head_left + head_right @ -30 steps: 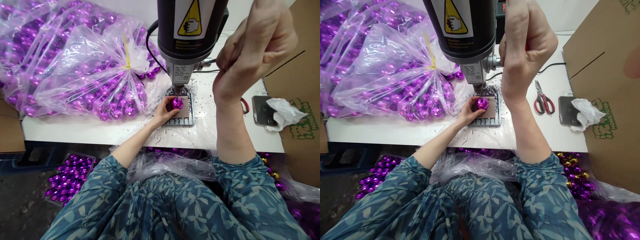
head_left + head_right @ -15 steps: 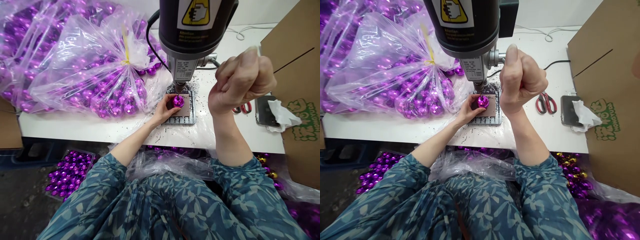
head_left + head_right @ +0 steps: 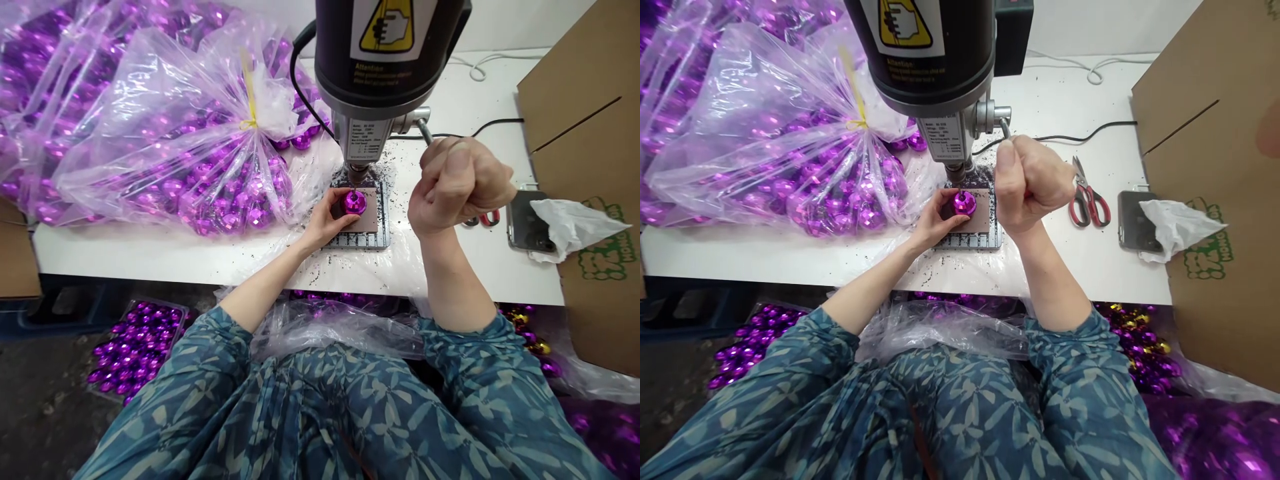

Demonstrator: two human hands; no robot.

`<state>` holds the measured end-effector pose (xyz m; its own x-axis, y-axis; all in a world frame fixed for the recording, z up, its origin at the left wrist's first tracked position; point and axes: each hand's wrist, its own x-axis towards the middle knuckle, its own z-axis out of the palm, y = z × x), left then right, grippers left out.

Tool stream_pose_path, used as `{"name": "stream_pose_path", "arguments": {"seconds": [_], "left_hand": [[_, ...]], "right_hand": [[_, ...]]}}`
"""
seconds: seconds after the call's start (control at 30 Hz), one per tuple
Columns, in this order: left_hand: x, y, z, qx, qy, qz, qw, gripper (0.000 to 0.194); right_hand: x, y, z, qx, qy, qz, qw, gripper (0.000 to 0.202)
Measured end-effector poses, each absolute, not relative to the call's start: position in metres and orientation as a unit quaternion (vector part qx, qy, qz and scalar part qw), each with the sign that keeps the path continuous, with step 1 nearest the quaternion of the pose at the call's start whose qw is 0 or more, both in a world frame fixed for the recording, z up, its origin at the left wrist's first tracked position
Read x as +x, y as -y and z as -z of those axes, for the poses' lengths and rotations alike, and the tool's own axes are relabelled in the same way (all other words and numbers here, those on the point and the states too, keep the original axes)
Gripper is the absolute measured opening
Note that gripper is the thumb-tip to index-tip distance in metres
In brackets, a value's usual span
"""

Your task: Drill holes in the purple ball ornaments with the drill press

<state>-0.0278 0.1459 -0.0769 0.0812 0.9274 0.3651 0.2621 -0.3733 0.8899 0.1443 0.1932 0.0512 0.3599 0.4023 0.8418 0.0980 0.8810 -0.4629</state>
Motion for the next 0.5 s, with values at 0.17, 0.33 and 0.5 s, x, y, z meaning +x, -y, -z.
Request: {"name": "stream_pose_path", "arguments": {"seconds": [0.17, 0.33, 0.5], "left_hand": [[-0.026, -0.143, 0.073, 0.648, -0.472, -0.498, 0.331, 0.062], [-0.024, -0.141, 0.069, 0.64, -0.491, -0.498, 0.32, 0.06], [-0.02, -0.129, 0.061, 0.626, -0.52, -0.518, 0.263, 0.056]], "right_hand": [[0.14, -0.18, -0.065, -0.187, 0.559, -0.103, 0.801, 0.083], [0.128, -0.175, -0.132, -0.169, 0.529, -0.157, 0.817, 0.05], [0.124, -0.205, -0.18, -0.276, 0.563, -0.27, 0.731, 0.046]]}}
